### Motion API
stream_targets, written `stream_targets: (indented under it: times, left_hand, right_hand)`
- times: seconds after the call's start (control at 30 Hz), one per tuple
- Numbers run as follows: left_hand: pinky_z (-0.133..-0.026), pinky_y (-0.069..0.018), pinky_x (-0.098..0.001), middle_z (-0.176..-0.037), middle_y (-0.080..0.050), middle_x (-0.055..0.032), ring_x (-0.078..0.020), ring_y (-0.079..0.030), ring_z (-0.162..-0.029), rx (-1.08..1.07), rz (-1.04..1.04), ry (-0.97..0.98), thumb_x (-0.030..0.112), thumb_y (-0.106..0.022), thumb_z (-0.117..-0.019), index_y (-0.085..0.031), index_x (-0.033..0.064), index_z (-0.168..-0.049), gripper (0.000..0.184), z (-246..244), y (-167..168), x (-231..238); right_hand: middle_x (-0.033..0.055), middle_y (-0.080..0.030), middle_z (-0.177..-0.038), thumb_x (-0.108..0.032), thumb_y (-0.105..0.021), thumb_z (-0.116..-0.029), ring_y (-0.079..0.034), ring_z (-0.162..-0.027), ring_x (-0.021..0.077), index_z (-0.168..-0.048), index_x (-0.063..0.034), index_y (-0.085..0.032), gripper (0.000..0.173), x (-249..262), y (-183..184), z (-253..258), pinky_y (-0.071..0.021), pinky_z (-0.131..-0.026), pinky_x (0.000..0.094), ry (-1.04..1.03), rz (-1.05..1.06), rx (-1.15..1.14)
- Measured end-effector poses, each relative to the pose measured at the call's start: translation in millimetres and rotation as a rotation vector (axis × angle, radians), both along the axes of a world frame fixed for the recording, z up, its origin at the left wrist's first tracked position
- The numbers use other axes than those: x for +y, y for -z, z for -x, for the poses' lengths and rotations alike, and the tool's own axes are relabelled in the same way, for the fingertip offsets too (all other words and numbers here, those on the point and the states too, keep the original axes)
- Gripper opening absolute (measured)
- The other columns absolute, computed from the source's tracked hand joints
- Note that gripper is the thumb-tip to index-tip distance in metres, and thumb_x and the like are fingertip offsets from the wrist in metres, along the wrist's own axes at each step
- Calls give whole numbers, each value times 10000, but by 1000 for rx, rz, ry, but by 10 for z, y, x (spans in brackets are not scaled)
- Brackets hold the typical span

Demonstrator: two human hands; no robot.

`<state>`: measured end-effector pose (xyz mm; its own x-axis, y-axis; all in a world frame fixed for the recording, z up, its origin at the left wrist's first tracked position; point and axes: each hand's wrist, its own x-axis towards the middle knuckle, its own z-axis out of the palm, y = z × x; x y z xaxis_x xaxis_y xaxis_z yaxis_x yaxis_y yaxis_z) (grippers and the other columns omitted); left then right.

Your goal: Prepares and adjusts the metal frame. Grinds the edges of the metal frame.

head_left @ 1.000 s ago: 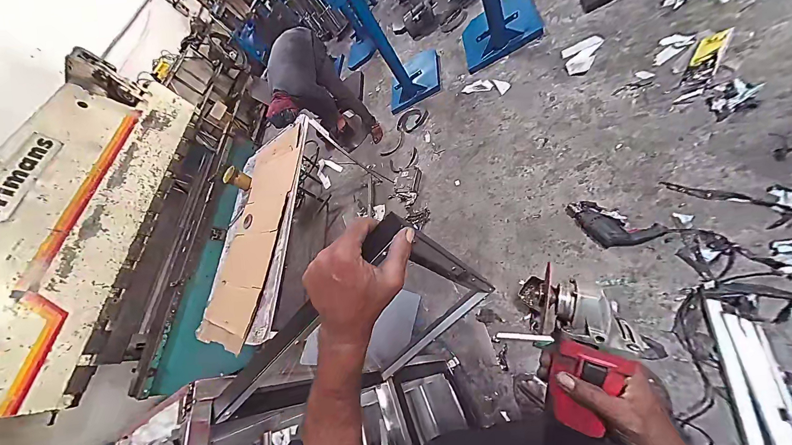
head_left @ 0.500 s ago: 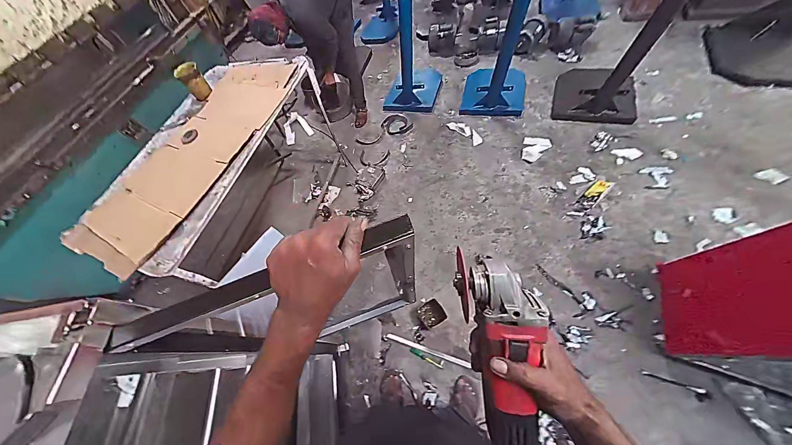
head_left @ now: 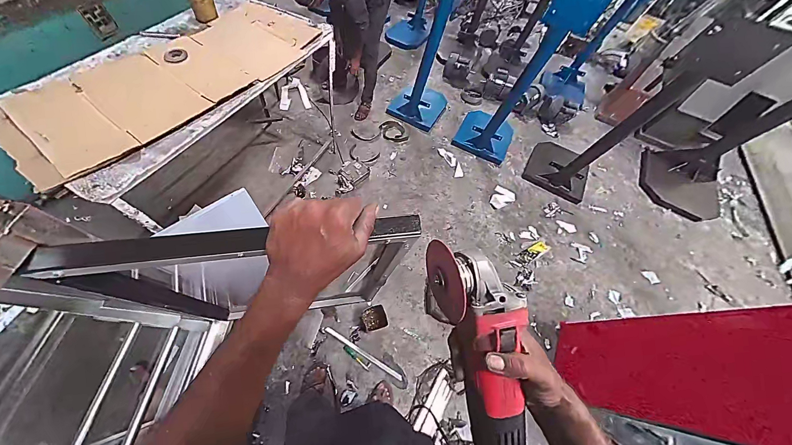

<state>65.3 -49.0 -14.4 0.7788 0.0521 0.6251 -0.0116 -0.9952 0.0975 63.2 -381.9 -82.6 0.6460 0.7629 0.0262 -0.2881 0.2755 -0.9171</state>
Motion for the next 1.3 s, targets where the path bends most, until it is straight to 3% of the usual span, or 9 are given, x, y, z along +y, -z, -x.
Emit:
stream_targets:
  times: [0.07,0.57,0.7,1.3]
  left_hand:
    - [-461,-360,-410,-529,-516,-39,-230,-541,-483,7,4,-1,408,-489,-1031,-548,134,-628,490,0,-2,-7]
    - [-489,-374,-416,-537,-524,-35,-232,-550,-505,29,36,3,401,-476,-1037,-564,143,-646,477,-18,-12,-9]
    - [-493,-418,-443,-575,-580,-44,-249,-594,-540,53,72,7,417,-479,-1039,-651,148,-714,456,-11,-29,-3]
    - [-472,-357,-416,-519,-496,-33,-229,-532,-483,29,68,25,394,-488,-1035,-532,142,-622,486,-38,-26,2]
  right_hand:
    - [158,-739,-947,-301,-781,-887,-732,-795,257,-1229,-48,-658,443,-13,0,-53,-630,-730,420,-30,-1,25]
    - [163,-743,-951,-328,-815,-858,-742,-787,261,-1224,-44,-650,492,28,-73,-175,-642,-714,421,-34,70,41]
    - [143,-751,-932,-321,-803,-865,-744,-776,239,-1218,-47,-661,469,50,-107,-165,-642,-717,401,-19,86,15]
    - [161,-740,-945,-337,-787,-887,-736,-798,261,-1213,-41,-652,461,57,-124,-183,-634,-732,423,-24,89,-43]
